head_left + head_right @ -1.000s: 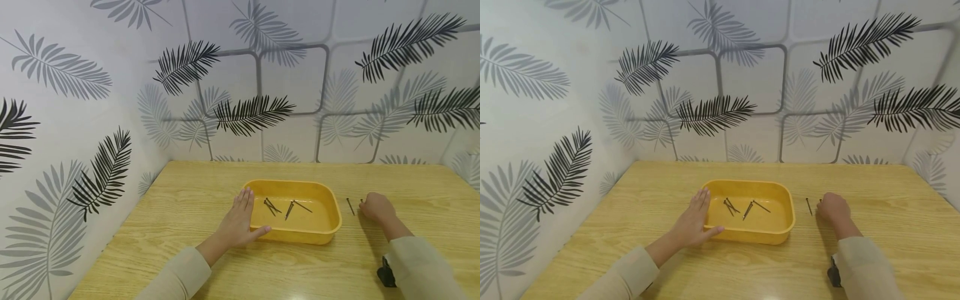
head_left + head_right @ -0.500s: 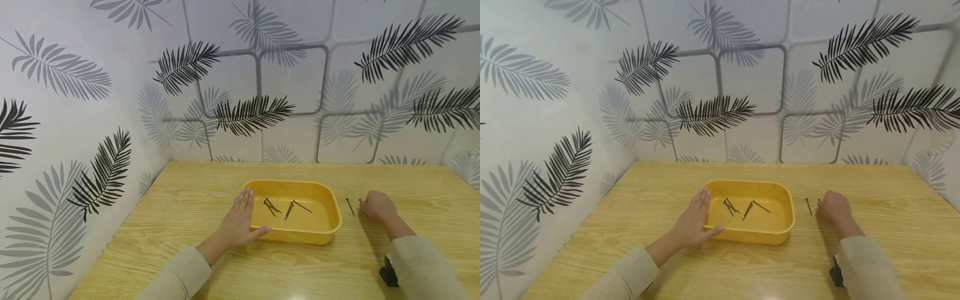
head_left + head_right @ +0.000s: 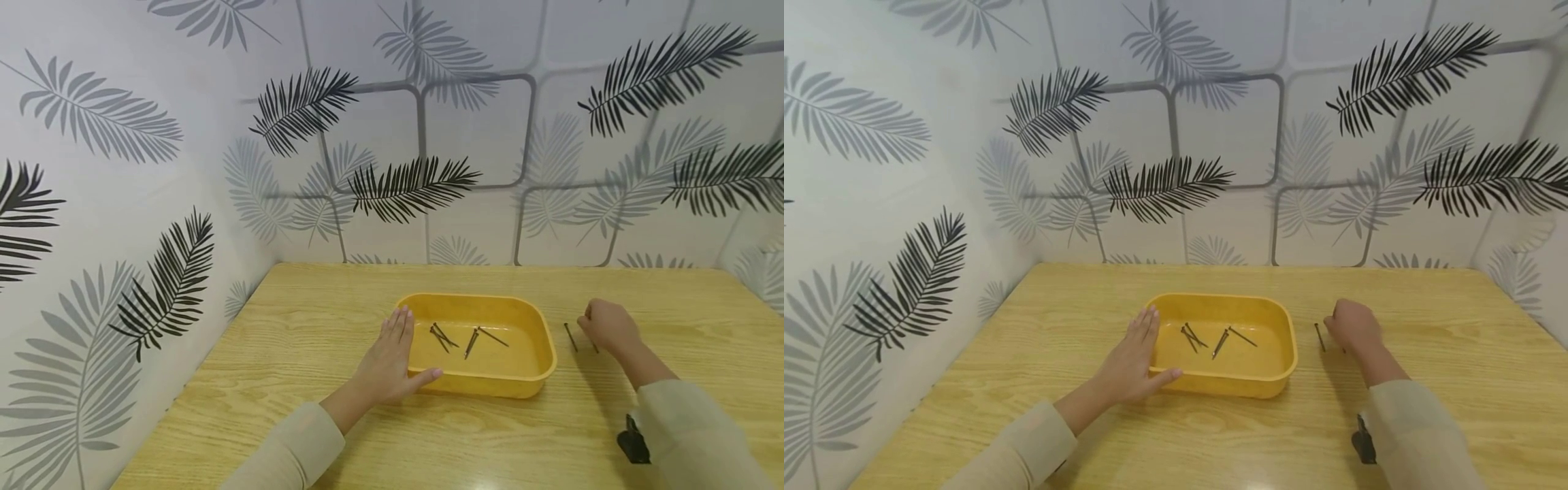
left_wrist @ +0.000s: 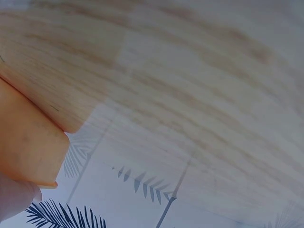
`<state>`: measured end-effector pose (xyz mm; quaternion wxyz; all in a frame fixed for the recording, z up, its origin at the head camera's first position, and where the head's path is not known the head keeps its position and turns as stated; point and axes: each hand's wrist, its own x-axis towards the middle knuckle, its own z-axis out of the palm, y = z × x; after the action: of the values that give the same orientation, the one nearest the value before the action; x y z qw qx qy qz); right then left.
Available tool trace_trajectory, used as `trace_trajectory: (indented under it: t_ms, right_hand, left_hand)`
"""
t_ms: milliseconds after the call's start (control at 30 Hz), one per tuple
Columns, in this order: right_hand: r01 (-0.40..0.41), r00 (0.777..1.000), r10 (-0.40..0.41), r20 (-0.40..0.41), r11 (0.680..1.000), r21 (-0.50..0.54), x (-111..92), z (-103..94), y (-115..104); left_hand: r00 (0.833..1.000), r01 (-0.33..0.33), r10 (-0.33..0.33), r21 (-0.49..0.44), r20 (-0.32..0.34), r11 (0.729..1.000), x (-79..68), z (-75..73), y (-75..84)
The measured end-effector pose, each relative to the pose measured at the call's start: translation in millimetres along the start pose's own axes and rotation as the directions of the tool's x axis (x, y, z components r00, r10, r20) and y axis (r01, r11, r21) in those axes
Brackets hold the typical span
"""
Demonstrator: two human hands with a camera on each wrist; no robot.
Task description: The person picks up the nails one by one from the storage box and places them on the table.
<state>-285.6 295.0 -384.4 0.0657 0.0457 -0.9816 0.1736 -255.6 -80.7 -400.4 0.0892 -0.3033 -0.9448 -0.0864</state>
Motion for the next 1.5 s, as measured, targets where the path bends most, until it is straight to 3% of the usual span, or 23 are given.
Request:
trace_trajectory:
  t_ms: [500, 833, 967, 1200, 1333, 1500]
  right_hand:
    - [0.099, 0.987, -0.082, -0.140, 0.988, 0.116, 10, -2.2, -36]
    - [0.147, 0.978, -0.127, -0.164, 0.982, 0.117, 19, -0.9, -56]
    - [0.184, 0.971, -0.159, -0.178, 0.974, 0.135, 20, 0.5, -67]
    - [0.240, 0.966, -0.216, -0.139, 0.953, 0.187, 20, 8.3, -83]
    - [0.323, 0.945, -0.300, -0.133, 0.921, 0.216, 24, 17.8, -85]
    - [0.319, 0.947, -0.319, -0.034, 0.925, 0.204, 25, 23.1, -95]
  left_hand:
    - [1.000, -0.001, 0.001, -0.002, 0.001, 1.000, 0.7, 1.5, -1.0]
    - [1.000, -0.009, 0.009, -0.002, -0.003, 1.000, 0.0, 1.8, -1.1]
    - [1.000, -0.024, 0.024, 0.050, -0.010, 0.998, -0.3, 0.7, -0.6]
    - [0.995, -0.097, 0.100, 0.177, -0.012, 0.979, 1.2, -2.3, -1.7]
    - [0.994, -0.110, 0.109, 0.169, 0.013, 0.980, 1.7, -2.7, -2.9]
    - [0.995, -0.101, 0.098, 0.130, 0.025, 0.986, 1.7, -2.6, -3.7]
